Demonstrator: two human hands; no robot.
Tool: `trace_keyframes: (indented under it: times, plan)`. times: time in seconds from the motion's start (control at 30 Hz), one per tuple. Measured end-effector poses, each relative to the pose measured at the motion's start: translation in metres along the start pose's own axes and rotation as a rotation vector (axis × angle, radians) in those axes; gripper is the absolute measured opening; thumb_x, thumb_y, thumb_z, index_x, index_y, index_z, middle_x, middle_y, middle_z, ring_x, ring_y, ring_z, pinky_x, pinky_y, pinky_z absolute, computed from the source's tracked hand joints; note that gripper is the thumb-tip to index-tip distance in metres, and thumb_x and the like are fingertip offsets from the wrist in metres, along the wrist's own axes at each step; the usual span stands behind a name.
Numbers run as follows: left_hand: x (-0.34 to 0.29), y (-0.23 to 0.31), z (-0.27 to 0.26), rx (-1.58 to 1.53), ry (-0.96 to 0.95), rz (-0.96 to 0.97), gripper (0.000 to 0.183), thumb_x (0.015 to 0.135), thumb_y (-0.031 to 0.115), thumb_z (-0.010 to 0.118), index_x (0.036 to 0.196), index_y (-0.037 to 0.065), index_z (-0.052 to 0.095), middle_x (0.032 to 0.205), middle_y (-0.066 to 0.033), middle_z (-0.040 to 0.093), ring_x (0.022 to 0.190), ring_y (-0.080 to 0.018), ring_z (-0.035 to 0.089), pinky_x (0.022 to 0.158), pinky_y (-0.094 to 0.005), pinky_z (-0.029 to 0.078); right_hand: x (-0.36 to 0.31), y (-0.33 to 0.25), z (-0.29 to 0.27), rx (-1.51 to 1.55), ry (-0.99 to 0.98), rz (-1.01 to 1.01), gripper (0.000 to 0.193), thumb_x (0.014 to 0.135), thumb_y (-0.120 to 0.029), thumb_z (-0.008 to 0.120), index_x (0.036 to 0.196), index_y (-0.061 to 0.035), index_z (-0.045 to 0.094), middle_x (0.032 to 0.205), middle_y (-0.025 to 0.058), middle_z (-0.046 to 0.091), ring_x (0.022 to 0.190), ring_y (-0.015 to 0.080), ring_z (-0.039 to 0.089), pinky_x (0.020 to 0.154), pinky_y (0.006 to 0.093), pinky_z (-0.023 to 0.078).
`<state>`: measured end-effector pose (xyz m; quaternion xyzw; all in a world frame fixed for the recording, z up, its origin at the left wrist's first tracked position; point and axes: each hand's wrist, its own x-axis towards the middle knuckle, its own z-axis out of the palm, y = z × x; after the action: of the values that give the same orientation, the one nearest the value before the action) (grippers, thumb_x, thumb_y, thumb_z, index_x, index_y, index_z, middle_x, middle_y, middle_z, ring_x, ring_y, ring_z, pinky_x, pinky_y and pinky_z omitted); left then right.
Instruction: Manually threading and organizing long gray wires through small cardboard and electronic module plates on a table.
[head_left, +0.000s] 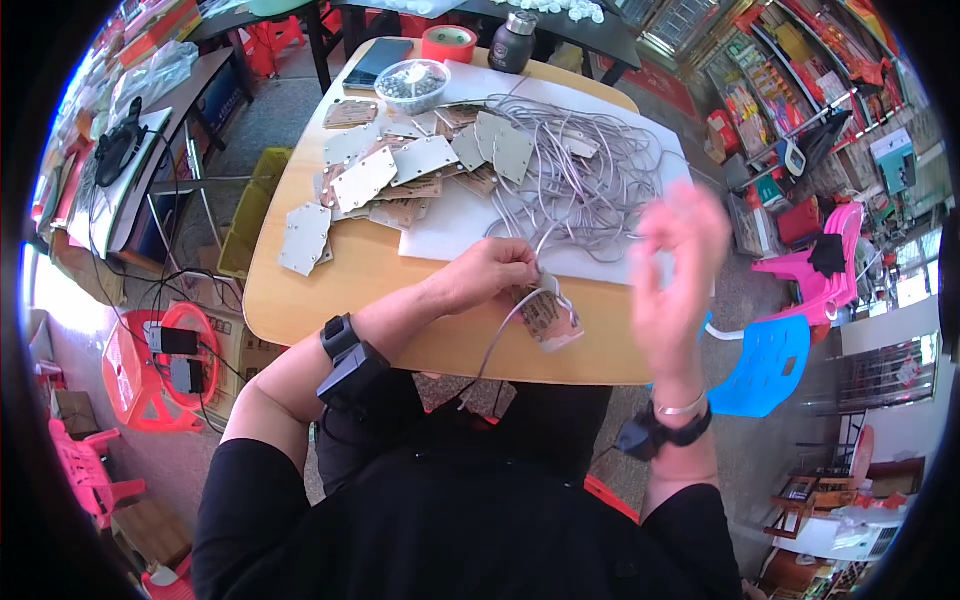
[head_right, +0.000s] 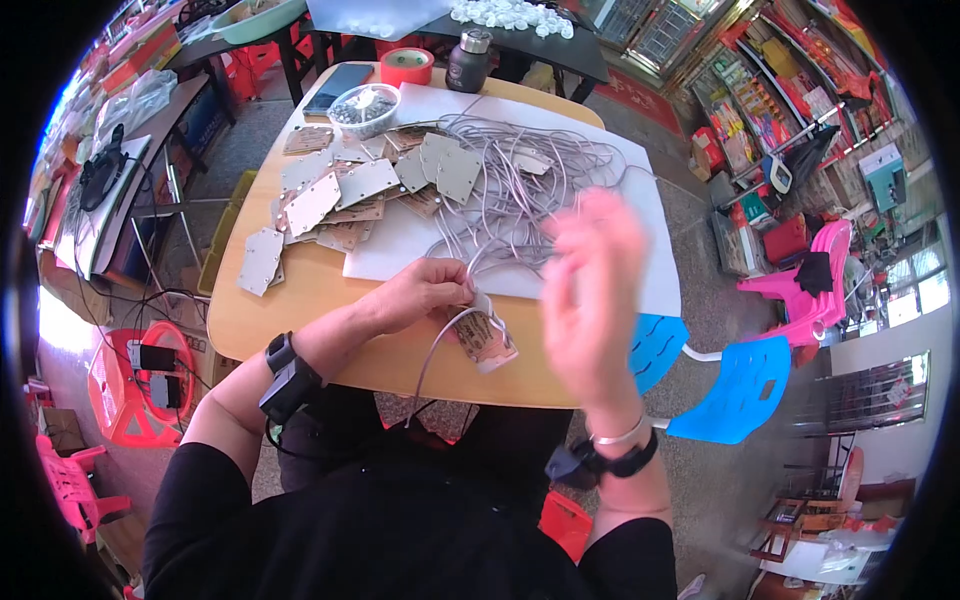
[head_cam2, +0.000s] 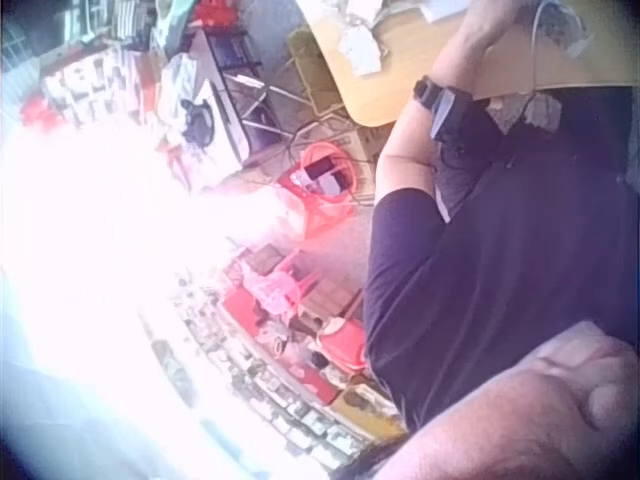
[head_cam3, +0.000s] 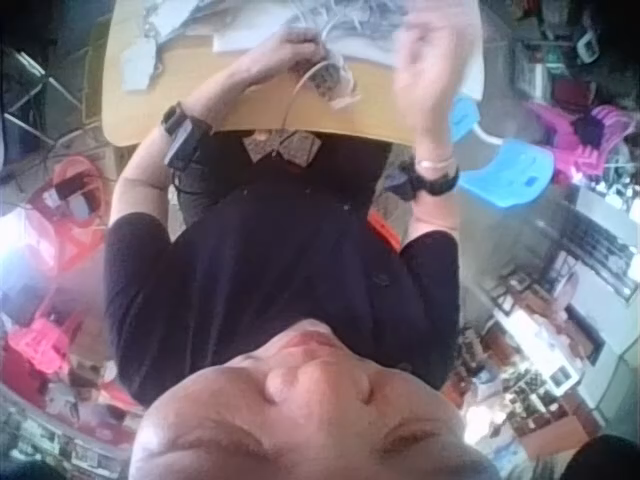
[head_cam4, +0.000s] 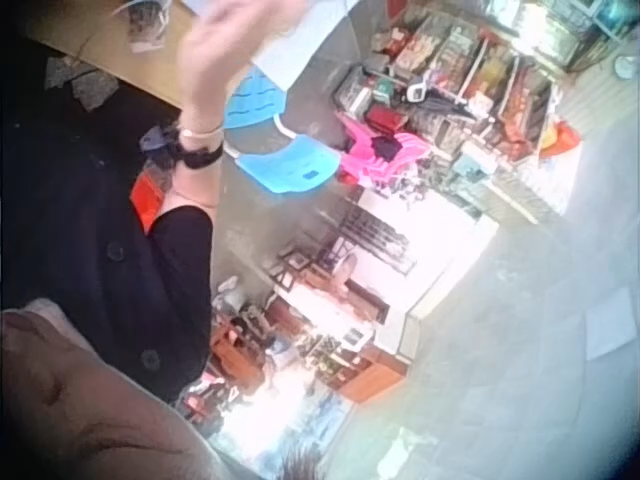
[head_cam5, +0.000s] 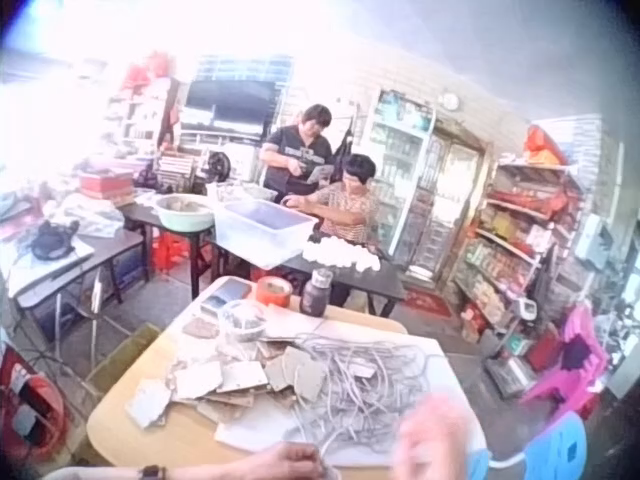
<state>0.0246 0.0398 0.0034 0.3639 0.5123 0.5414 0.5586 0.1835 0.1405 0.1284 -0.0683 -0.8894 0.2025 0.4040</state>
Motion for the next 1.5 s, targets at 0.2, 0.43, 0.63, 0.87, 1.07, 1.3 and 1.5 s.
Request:
trace_keyframes:
  times: [0.2, 0.43, 0.63, 0.87, 1.07, 1.3, 1.5]
  plan:
    - [0.004, -0.005, 0.0, -0.063, -0.013, -0.004, 0.009, 0.089, 0.012, 0.055, 0.092, 0.003, 0.056, 0.08, -0.0001, 0.055, 0.068, -0.0069, 0.052, 0.062, -0.0223, 0.044, -0.057, -0.01, 0.038, -0.272, -0.496, -0.361, 0.019, 0.073, -0.004, 0.063, 0.09, -0.004, 0.054, 0.102, 0.0076, 0.053, 0.085, 0.0231, 0.051, 0.071, 0.0346, 0.045]
    - [0.005, -0.002, 0.001, -0.035, -0.052, -0.041, 0.012, 0.089, 0.011, 0.054, 0.094, 0.001, 0.055, 0.087, -0.0049, 0.059, 0.074, -0.0112, 0.059, 0.063, -0.0249, 0.05, -0.056, -0.014, 0.022, 0.554, -0.334, 0.423, 0.007, 0.089, -0.009, 0.052, 0.093, -0.0035, 0.055, 0.082, 0.0064, 0.057, 0.067, 0.0125, 0.052, 0.06, 0.0241, 0.043]
    - [0.006, -0.001, -0.001, -0.116, -0.016, -0.067, 0.017, 0.09, 0.01, 0.051, 0.099, -0.004, 0.052, 0.092, -0.0121, 0.061, 0.076, -0.0196, 0.064, 0.062, -0.0307, 0.058, -0.03, -0.002, -0.037, 0.827, 0.349, 0.441, 0.021, 0.093, -0.01, 0.05, 0.109, 0.0021, 0.056, 0.089, 0.0078, 0.061, 0.063, 0.0066, 0.049, 0.051, 0.0217, 0.038]
    - [-0.001, 0.008, -0.003, -0.197, 0.059, -0.072, 0.017, 0.092, 0.012, 0.051, 0.1, -0.003, 0.052, 0.089, -0.0106, 0.059, 0.079, -0.0185, 0.063, 0.065, -0.0306, 0.059, -0.03, -0.003, -0.044, 0.716, 0.681, 0.436, 0.031, 0.094, -0.012, 0.049, 0.12, 0.003, 0.052, 0.088, 0.0063, 0.06, 0.064, 0.0083, 0.05, 0.052, 0.0235, 0.042]
    - [0.004, 0.0, -0.002, -0.32, 0.116, -0.01, 0.018, 0.093, 0.016, 0.051, 0.098, -0.001, 0.05, 0.084, -0.0064, 0.053, 0.077, -0.0185, 0.063, 0.069, -0.0303, 0.058, -0.053, -0.005, -0.019, 0.722, 0.039, 0.763, 0.018, 0.085, -0.005, 0.06, 0.101, -0.0002, 0.059, 0.074, 0.004, 0.059, 0.055, 0.0046, 0.047, 0.047, 0.0179, 0.038]
    - [0.002, 0.006, 0.002, -0.396, 0.175, 0.006, 0.017, 0.094, 0.014, 0.05, 0.098, -0.002, 0.049, 0.093, -0.0109, 0.057, 0.079, -0.0195, 0.063, 0.071, -0.032, 0.058, -0.063, 0.0, 0.059, 0.339, -0.152, 0.743, 0.015, 0.086, -0.014, 0.062, 0.078, -0.0013, 0.061, 0.057, -0.0014, 0.052, 0.051, 0.0035, 0.044, 0.047, 0.0212, 0.035]
    - [0.003, 0.003, 0.0, -0.318, 0.193, 0.036, 0.016, 0.094, 0.014, 0.05, 0.097, -0.002, 0.049, 0.091, -0.0102, 0.058, 0.08, -0.0188, 0.064, 0.071, -0.0315, 0.058, -0.06, 0.006, 0.071, 0.23, -0.148, 0.711, 0.017, 0.086, -0.014, 0.062, 0.077, 0.0002, 0.06, 0.053, 0.0017, 0.049, 0.048, 0.0063, 0.043, 0.045, 0.0261, 0.035]
